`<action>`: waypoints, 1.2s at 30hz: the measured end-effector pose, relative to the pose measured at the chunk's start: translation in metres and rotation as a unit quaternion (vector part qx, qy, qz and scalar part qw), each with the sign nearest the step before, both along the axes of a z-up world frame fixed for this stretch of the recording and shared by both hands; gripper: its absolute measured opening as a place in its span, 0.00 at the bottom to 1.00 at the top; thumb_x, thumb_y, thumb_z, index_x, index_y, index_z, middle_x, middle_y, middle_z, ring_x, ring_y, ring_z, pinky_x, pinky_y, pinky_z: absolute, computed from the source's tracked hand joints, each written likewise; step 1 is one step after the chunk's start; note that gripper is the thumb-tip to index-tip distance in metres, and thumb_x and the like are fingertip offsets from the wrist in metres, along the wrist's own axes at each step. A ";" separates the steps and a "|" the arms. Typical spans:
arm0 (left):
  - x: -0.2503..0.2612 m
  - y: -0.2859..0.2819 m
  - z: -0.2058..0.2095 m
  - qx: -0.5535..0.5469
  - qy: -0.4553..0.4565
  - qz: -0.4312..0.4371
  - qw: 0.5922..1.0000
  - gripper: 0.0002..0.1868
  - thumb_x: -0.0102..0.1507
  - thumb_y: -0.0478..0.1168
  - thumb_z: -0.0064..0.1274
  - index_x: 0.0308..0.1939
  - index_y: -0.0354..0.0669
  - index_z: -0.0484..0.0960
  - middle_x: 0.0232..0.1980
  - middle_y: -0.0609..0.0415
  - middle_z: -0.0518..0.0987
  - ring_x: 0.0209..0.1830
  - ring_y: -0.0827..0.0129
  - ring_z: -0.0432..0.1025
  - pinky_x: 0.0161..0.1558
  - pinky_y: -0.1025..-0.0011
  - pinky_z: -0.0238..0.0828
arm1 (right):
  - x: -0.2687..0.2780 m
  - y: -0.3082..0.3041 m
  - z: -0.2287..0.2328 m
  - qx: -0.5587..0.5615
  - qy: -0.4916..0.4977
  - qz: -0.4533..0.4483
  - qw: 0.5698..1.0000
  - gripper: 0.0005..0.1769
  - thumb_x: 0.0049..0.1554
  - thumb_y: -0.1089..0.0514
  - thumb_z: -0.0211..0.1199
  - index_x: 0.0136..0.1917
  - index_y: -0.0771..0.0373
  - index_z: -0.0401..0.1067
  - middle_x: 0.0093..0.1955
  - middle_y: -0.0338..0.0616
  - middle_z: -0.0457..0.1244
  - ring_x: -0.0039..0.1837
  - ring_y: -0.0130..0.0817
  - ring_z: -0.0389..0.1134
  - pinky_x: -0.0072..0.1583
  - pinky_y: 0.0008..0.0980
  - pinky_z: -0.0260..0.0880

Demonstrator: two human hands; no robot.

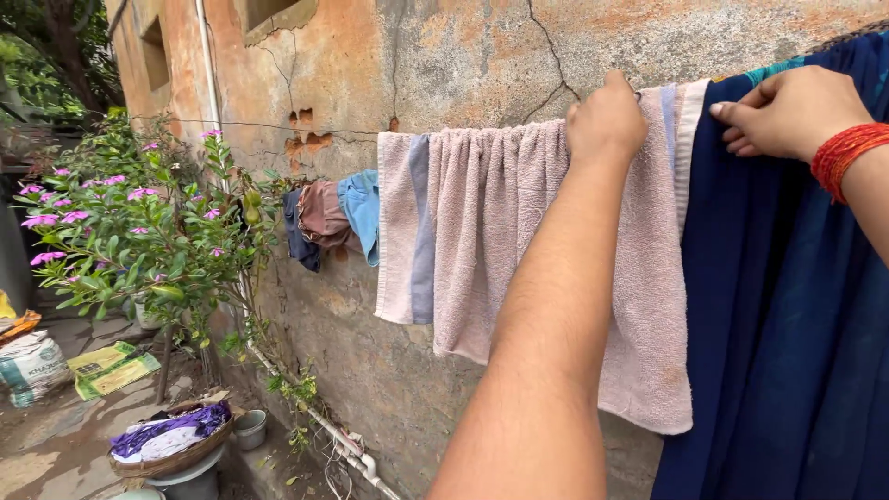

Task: The person spreads a towel on a clothesline, then picks up a purple shirt and a pair of patterned pants from a basket to shake them out.

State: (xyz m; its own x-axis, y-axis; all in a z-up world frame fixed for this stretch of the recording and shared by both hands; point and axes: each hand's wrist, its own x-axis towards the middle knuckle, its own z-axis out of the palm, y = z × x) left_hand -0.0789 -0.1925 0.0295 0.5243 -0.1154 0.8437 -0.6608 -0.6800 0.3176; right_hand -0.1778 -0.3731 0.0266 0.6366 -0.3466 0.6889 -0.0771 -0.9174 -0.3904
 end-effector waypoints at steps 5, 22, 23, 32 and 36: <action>-0.012 0.012 -0.003 0.020 0.017 -0.040 0.999 0.18 0.64 0.37 0.48 0.58 0.42 0.70 0.56 0.42 0.82 0.59 0.48 0.76 0.63 0.55 0.70 | -0.003 0.034 -0.003 -0.037 -0.096 0.053 0.993 0.21 0.67 0.47 0.63 0.56 0.71 0.79 0.47 0.54 0.72 0.49 0.42 0.75 0.53 0.36 0.74; -0.002 0.011 -0.001 0.012 0.060 -0.063 0.996 0.23 0.63 0.34 0.44 0.63 0.38 0.64 0.57 0.34 0.79 0.60 0.45 0.75 0.62 0.55 0.70 | 0.026 -0.041 0.032 0.210 -0.086 0.354 0.907 0.25 0.76 0.49 0.43 0.60 0.78 0.63 0.53 0.61 0.67 0.55 0.51 0.73 0.56 0.42 0.74; -0.005 0.012 0.000 0.015 0.050 -0.062 0.997 0.22 0.64 0.34 0.44 0.63 0.37 0.63 0.58 0.34 0.80 0.61 0.44 0.75 0.63 0.54 0.70 | 0.005 -0.006 0.024 0.205 -0.034 0.284 0.936 0.26 0.75 0.49 0.44 0.59 0.79 0.67 0.52 0.61 0.69 0.55 0.50 0.74 0.57 0.40 0.75; -0.013 0.034 0.001 0.024 0.050 -0.069 0.996 0.20 0.68 0.38 0.40 0.64 0.38 0.63 0.58 0.35 0.80 0.61 0.44 0.75 0.64 0.53 0.68 | -0.004 0.054 0.010 0.162 -0.139 0.134 0.968 0.20 0.69 0.46 0.57 0.58 0.67 0.75 0.53 0.52 0.69 0.52 0.45 0.73 0.53 0.40 0.73; -0.008 0.027 0.001 0.009 0.074 -0.067 0.995 0.28 0.62 0.34 0.42 0.68 0.41 0.58 0.59 0.39 0.79 0.61 0.50 0.75 0.65 0.55 0.66 | -0.013 0.014 0.028 0.170 -0.217 0.024 0.961 0.24 0.69 0.41 0.58 0.58 0.67 0.73 0.53 0.53 0.67 0.52 0.49 0.71 0.54 0.50 0.71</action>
